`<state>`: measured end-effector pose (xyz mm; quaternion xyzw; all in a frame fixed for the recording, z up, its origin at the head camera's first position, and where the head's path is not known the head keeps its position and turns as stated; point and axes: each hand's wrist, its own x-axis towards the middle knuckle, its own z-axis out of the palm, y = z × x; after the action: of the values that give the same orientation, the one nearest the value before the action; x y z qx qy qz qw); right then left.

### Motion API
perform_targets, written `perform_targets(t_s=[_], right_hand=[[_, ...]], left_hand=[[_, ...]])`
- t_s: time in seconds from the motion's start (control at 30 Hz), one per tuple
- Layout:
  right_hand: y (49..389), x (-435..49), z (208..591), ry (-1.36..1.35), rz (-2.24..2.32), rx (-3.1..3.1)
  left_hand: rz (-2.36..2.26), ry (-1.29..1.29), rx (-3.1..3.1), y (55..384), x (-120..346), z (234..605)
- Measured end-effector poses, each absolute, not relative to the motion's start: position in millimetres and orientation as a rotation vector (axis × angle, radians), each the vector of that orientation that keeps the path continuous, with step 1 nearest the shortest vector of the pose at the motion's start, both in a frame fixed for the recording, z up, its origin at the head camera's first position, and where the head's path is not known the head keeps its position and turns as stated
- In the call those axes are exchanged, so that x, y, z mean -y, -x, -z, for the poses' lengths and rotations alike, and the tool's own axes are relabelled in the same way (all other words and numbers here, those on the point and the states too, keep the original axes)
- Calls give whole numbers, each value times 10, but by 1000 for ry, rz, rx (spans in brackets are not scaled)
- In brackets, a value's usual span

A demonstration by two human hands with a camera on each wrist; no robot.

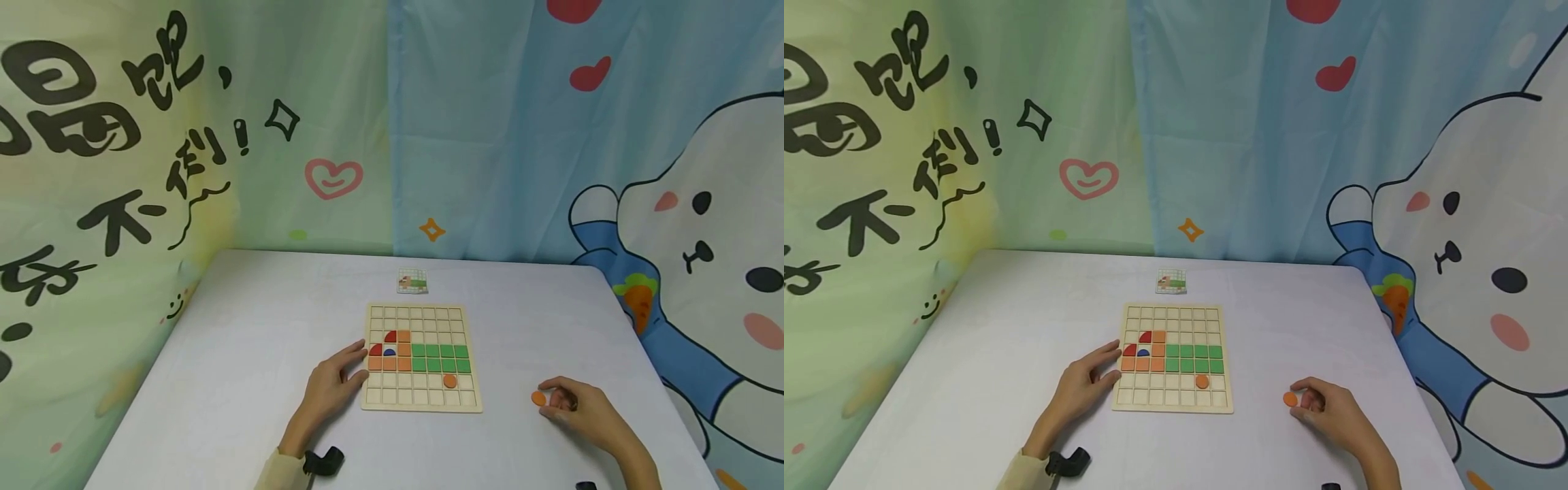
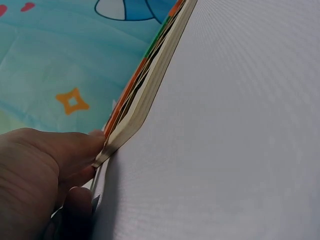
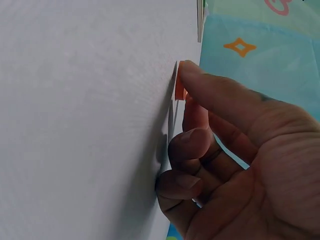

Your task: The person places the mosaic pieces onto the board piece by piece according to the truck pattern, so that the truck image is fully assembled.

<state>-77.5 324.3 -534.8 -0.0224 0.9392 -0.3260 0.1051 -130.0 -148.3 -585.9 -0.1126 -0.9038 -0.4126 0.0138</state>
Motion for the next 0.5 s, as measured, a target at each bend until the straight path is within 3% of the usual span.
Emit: perform_targets(t_s=[0.5], right_hand=[[815,-3248,5385,55,957,-2735]], left_hand=[[1311,312,2831,1289,1463,5872]])
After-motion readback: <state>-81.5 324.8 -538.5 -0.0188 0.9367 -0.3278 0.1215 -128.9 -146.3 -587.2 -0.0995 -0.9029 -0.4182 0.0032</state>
